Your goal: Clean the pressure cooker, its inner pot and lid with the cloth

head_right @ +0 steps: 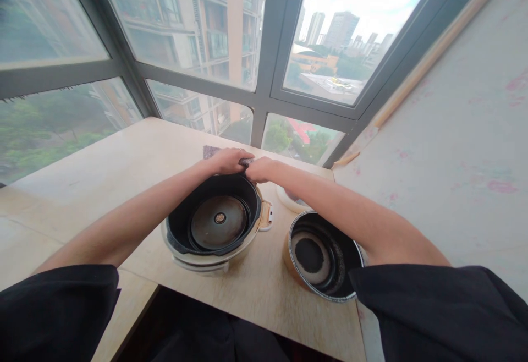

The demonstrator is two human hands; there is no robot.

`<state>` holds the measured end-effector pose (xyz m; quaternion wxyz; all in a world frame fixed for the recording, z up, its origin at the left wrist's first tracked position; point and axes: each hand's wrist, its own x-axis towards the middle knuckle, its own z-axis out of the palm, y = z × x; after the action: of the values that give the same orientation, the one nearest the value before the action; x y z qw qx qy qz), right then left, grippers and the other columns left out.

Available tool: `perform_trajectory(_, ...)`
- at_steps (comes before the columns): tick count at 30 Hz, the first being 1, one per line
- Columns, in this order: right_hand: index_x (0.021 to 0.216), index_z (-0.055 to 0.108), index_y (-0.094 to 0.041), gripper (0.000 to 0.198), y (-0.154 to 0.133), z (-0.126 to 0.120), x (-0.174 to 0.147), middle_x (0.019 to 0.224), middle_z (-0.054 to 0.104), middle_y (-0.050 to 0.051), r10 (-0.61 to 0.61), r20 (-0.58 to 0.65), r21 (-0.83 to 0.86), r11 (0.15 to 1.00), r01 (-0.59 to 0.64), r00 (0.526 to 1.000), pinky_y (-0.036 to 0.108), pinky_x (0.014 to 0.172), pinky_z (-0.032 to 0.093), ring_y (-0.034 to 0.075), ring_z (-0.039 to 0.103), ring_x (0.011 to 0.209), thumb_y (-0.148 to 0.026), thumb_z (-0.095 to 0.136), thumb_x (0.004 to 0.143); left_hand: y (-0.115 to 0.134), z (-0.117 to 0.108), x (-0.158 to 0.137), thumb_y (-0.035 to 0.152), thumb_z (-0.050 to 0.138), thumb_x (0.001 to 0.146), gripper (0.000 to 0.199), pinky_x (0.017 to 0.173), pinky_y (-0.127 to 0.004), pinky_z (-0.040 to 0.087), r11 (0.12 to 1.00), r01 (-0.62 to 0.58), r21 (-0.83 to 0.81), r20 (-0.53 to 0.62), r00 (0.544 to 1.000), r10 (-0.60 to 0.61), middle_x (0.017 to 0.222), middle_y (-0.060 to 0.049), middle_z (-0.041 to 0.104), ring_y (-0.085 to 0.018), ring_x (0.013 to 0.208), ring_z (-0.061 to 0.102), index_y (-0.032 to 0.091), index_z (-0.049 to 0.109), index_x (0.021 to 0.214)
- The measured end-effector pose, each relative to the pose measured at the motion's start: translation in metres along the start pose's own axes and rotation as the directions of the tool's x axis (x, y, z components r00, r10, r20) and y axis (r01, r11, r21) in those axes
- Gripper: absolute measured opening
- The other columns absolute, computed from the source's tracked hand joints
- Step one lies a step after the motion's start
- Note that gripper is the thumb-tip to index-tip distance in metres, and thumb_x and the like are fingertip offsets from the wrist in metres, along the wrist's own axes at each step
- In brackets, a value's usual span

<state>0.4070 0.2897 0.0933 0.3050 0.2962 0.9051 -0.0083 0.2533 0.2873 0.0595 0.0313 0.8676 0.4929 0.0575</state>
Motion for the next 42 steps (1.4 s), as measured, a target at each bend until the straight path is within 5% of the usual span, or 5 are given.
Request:
perform_trajectory(8,0.113,0.072,-0.012,0.036,0.036,0.0,0.013,0.091,0.076,0.007,-0.136,0.161,0.256,0.962,0.092,0.978,0.023,0.069,0.046,0.015,0.066,0.078,-0.006,0.052,0.084,0.005,0.001,-0.002,0.029,0.055,0.083,0.049,0.092,-0.033,0.049,0.998,0.03,-0.046,-0.038,0.999,-0.032,0.129,-0.006,0.068,-0.028,0.114,0.065,0.028,0.064,0.131)
perform_trajectory(15,0.106,0.071,-0.008,0.033,0.072,0.002,-0.013,0.091,0.075,0.009,-0.066,0.027,0.449,0.892,0.047,0.997,0.025,0.071,0.047,0.015,0.066,0.072,-0.008,0.052,0.08,0.007,-0.002,0.002,0.027,0.056,0.083,0.055,0.097,-0.031,0.048,0.989,0.055,-0.141,-0.057,0.996,-0.064,0.13,-0.005,0.068,-0.026,0.118,0.063,0.026,0.061,0.138)
perform_trajectory(25,0.111,0.075,-0.01,0.045,0.038,0.032,-0.002,0.091,0.076,0.007,0.013,-0.131,0.462,0.885,0.049,0.991,0.019,0.067,0.048,0.011,0.066,0.07,0.001,0.046,0.079,0.007,0.0,-0.004,0.027,0.055,0.084,0.053,0.101,-0.035,0.047,0.991,0.117,-0.063,-0.047,0.992,-0.12,0.137,-0.006,0.064,-0.028,0.124,0.061,0.028,0.061,0.137)
perform_trajectory(33,0.107,0.078,-0.019,0.036,0.018,0.017,0.0,0.091,0.076,0.006,0.085,-0.028,0.234,0.969,-0.076,0.996,0.024,0.069,0.046,0.018,0.069,0.081,-0.006,0.057,0.08,0.015,-0.001,-0.009,0.025,0.054,0.085,0.052,0.098,-0.035,0.048,0.994,0.105,0.004,-0.047,0.993,-0.105,0.137,-0.007,0.064,-0.029,0.122,0.062,0.026,0.061,0.137)
perform_trajectory(42,0.115,0.072,-0.009,0.042,0.029,0.012,0.017,0.09,0.075,0.008,-0.054,0.119,0.355,0.935,0.008,0.991,0.022,0.068,0.047,0.013,0.065,0.073,-0.001,0.05,0.08,0.014,0.009,-0.015,0.028,0.055,0.087,0.054,0.1,-0.037,0.047,0.994,0.113,-0.007,-0.107,0.988,-0.113,0.137,-0.008,0.064,-0.028,0.121,0.062,0.026,0.059,0.14)
